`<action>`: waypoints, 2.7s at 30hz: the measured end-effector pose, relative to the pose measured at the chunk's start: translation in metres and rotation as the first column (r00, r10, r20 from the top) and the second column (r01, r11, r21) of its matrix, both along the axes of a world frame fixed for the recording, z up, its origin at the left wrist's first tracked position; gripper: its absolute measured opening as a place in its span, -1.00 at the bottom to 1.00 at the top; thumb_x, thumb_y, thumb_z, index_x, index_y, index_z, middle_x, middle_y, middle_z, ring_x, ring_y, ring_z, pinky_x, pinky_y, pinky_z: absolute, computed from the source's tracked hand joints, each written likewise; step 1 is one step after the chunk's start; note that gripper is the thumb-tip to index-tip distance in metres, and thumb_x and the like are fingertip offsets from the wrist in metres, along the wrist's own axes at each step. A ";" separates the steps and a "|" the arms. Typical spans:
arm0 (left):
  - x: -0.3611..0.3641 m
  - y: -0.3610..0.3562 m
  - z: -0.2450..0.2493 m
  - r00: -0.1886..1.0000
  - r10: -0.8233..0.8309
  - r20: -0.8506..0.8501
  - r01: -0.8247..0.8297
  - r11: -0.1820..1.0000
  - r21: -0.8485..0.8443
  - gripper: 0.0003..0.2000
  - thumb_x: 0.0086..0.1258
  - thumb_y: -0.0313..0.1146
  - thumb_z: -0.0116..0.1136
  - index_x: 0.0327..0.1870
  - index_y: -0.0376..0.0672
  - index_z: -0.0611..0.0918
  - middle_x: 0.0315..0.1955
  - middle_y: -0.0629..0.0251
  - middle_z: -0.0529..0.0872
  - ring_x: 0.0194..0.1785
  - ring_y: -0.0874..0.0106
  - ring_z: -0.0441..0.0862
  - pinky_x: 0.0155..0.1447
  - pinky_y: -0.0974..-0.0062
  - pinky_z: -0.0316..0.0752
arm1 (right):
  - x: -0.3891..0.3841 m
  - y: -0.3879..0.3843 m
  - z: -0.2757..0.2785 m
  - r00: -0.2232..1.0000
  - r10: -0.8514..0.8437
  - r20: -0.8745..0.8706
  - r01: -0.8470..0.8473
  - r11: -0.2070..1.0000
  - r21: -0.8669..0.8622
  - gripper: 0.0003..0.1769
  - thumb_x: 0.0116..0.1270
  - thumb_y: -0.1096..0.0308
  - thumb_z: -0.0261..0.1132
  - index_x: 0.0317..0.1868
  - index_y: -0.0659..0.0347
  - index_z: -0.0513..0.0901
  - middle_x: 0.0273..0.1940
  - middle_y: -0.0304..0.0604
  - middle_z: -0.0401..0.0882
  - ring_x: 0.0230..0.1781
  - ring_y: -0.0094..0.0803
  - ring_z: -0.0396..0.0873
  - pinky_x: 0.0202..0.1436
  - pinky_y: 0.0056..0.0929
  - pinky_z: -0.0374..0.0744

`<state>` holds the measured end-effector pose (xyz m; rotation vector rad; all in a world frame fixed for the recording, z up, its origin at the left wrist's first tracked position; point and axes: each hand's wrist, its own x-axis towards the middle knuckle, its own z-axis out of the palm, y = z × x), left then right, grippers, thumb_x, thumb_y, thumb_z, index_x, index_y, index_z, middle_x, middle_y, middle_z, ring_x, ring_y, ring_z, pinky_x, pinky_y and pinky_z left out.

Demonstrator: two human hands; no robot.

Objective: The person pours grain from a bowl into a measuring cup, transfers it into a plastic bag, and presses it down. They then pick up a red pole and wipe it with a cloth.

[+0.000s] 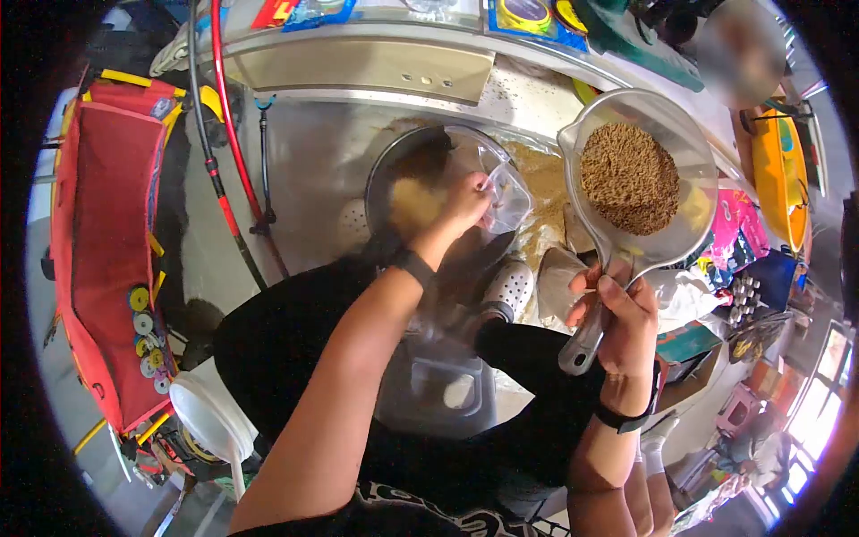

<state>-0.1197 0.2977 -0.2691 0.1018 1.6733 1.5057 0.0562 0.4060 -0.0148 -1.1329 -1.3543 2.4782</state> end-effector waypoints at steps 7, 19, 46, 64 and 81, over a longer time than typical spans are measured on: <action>-0.022 -0.019 0.096 0.844 -0.156 -0.514 0.087 0.984 -0.157 -0.94 0.28 -0.46 0.03 -0.34 -0.23 0.53 -0.60 0.25 0.53 -0.64 0.38 0.58 -0.59 0.43 0.50 | 0.001 -0.002 -0.006 0.994 0.085 0.063 -0.096 0.978 0.183 -0.86 0.32 0.43 0.10 -0.25 0.36 0.49 -0.56 -0.19 0.47 -0.68 -0.48 0.39 -0.56 -0.58 0.40; -0.038 -0.070 0.203 0.898 -0.131 -0.421 0.059 0.982 -0.180 -0.89 0.32 -0.43 0.00 -0.26 -0.27 0.51 -0.53 0.25 0.53 -0.56 0.42 0.59 -0.55 0.45 0.58 | -0.011 -0.024 0.000 0.965 0.260 0.029 -0.254 0.908 0.334 -0.85 0.32 0.41 0.13 -0.29 0.35 0.53 -0.60 -0.24 0.46 -0.69 -0.51 0.40 -0.61 -0.55 0.37; -0.052 -0.057 0.215 0.815 -0.265 -0.515 0.147 0.955 -0.258 -0.77 0.10 -0.58 -0.10 -0.22 -0.42 0.54 -0.55 0.00 0.62 -0.59 0.25 0.64 -0.49 0.33 0.51 | -0.027 -0.061 -0.010 0.947 0.139 0.290 -0.322 0.416 0.851 -0.76 0.21 0.41 0.24 -0.46 0.42 0.41 -0.49 0.31 0.50 -0.39 0.28 0.49 -0.38 0.01 0.44; -0.049 -0.058 0.218 0.725 -0.342 -0.597 0.129 0.920 -0.370 -0.84 0.13 -0.55 -0.09 -0.36 -0.36 0.56 -0.61 -0.03 0.62 -0.57 0.21 0.65 -0.43 0.25 0.52 | -0.033 -0.075 -0.003 0.943 0.136 0.303 -0.320 0.129 0.939 -0.77 0.22 0.39 0.21 -0.44 0.39 0.41 -0.50 0.29 0.50 -0.42 0.27 0.49 -0.38 0.05 0.45; -0.050 -0.056 0.214 0.671 -0.345 -0.656 0.120 0.924 -0.362 -0.88 0.09 -0.57 -0.08 -0.43 -0.36 0.55 -0.62 -0.04 0.60 -0.55 0.15 0.64 -0.40 0.22 0.49 | -0.034 -0.078 -0.008 0.941 0.128 0.314 -0.324 0.063 0.944 -0.82 0.23 0.40 0.19 -0.39 0.36 0.42 -0.50 0.26 0.52 -0.43 0.24 0.51 -0.38 0.05 0.47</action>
